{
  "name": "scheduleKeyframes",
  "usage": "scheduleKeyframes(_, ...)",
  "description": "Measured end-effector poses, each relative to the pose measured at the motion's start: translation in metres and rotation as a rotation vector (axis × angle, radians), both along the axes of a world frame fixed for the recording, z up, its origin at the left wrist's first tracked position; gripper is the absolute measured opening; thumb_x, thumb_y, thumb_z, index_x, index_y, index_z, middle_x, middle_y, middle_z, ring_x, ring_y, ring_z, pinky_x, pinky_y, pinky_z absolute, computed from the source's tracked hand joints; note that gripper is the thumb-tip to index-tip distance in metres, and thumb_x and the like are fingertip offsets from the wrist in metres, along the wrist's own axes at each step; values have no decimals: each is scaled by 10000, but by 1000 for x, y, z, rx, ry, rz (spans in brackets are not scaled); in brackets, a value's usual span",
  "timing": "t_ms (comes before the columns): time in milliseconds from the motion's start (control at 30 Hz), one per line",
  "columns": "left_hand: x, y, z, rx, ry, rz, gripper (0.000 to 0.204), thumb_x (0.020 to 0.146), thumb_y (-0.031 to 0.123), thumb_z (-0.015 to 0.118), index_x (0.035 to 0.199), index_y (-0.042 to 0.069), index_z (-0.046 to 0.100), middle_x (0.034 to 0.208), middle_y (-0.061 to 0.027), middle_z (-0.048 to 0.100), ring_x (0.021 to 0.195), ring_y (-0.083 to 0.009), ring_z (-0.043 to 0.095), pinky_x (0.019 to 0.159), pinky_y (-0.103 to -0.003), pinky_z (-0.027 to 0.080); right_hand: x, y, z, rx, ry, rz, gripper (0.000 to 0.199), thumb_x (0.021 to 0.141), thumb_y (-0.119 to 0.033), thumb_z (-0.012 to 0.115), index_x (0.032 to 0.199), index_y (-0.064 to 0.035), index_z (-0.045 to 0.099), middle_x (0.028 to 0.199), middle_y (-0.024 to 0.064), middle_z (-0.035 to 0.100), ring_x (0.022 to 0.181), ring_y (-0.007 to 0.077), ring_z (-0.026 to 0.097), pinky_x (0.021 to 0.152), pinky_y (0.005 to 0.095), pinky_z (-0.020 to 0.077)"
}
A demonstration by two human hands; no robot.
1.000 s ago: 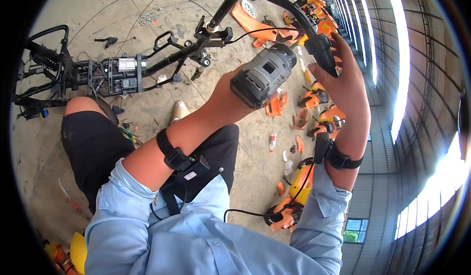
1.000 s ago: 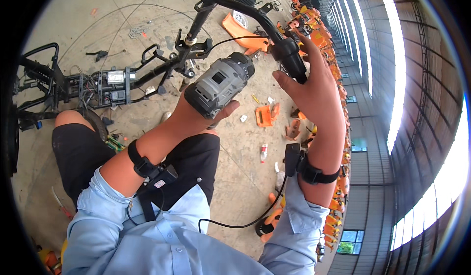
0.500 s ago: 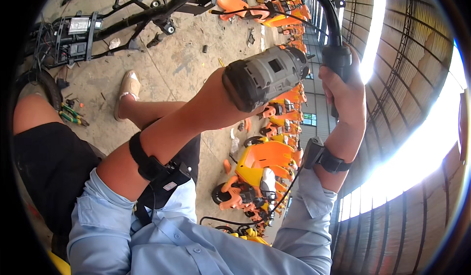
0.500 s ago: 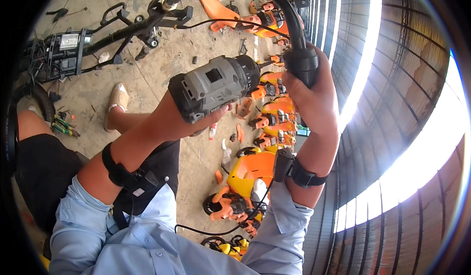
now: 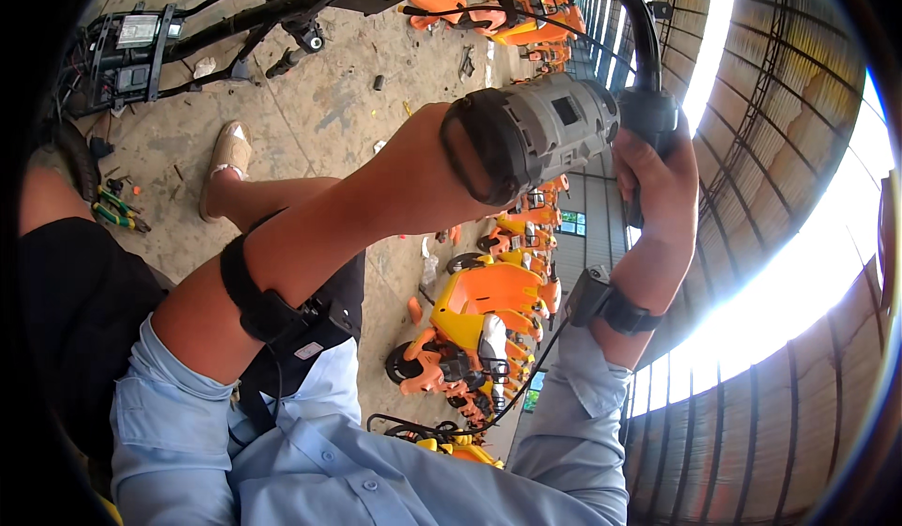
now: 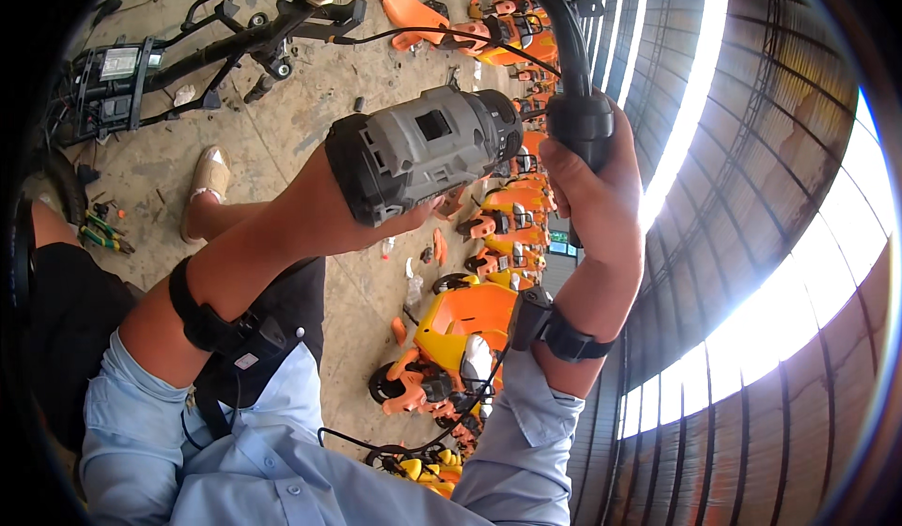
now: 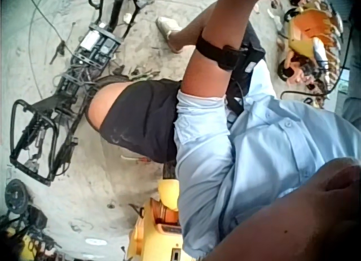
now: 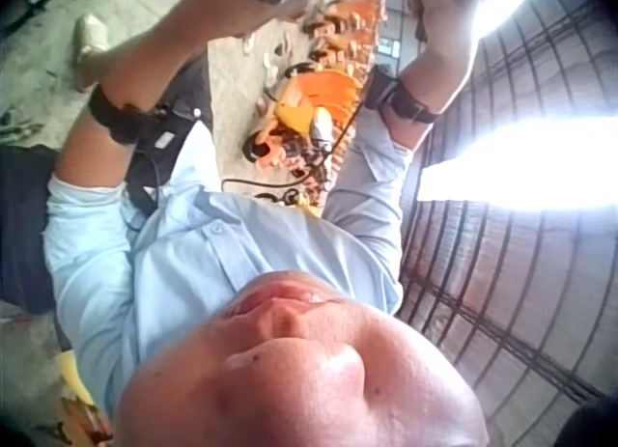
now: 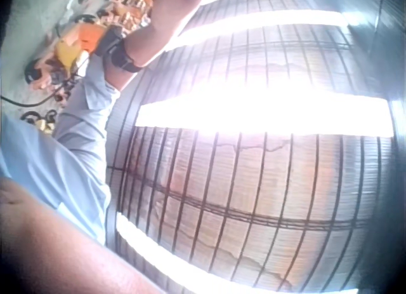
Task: The person attaches a handle and a light fixture to a scooter frame using a power drill and hand-tightens components.
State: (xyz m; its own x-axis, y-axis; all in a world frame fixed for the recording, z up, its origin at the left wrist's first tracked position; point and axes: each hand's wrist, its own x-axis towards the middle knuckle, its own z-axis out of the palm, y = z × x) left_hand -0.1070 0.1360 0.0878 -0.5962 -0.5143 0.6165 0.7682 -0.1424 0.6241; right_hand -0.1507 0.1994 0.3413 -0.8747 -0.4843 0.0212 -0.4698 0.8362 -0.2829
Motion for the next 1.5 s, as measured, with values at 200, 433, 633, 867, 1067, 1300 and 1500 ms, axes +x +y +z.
scheduleKeyframes(200, -1, 0, -1, -39, 1, -29, 424, 789, 212, 838, 1115, 21, 645, 978, -113, 721, 836, -269, 725, 758, -355, 571, 4, -3, -2, -3, 24, -15, 492, 889, -80, 708, 1319, 5, 484, 778, 27, 564, 527, 73, 480, 435, 222, 356)
scheduleKeyframes(433, -3, 3, 0, -25, -9, -5, 417, 786, 220, 842, 1105, 34, 648, 974, -98, 719, 853, -268, 717, 790, -368, 568, -1, 3, 0, -17, 11, -7, 560, 877, -87, 742, 1362, -6, 473, 796, 20, 581, 534, 62, 486, 431, 216, 364)
scheduleKeyframes(633, 6, -5, 6, 110, 33, -242, 503, 766, 191, 857, 1197, 34, 653, 989, -105, 733, 890, -241, 727, 824, -342, 565, -1, 6, 0, -37, 0, -6, 595, 876, -91, 759, 1385, -7, 462, 797, 14, 587, 531, 56, 483, 426, 217, 362)
scheduleKeyframes(867, 8, -24, 14, 80, 50, -177, 757, 721, 131, 881, 1404, 25, 573, 1110, -155, 745, 965, -231, 750, 859, -308, 567, 3, 2, -3, -8, 63, -8, 559, 886, -91, 748, 1370, -15, 479, 784, 11, 582, 529, 53, 482, 422, 219, 366)
scheduleKeyframes(1067, 11, -22, 18, -14, -20, -12, 730, 731, 170, 861, 1392, 42, 581, 1054, -177, 736, 934, -295, 746, 820, -339, 572, 5, 2, -3, 16, 92, -10, 543, 894, -101, 742, 1363, -17, 482, 786, 14, 582, 524, 52, 479, 422, 217, 366)
scheduleKeyframes(1300, 20, -25, 22, 17, -48, -50, 684, 736, 166, 826, 1371, 51, 598, 1021, -182, 728, 888, -343, 728, 792, -354, 568, 1, 6, -3, 3, 57, 25, 548, 889, -102, 741, 1364, -18, 481, 814, 17, 587, 546, 51, 486, 436, 215, 376)
scheduleKeyframes(1500, 22, -43, 30, -57, -74, -102, 630, 708, 120, 759, 1315, 31, 619, 986, -194, 722, 884, -368, 714, 798, -363, 563, -3, 9, -2, 36, 126, 39, 607, 864, -53, 726, 1406, -24, 454, 939, 35, 612, 743, 92, 572, 625, 244, 483)
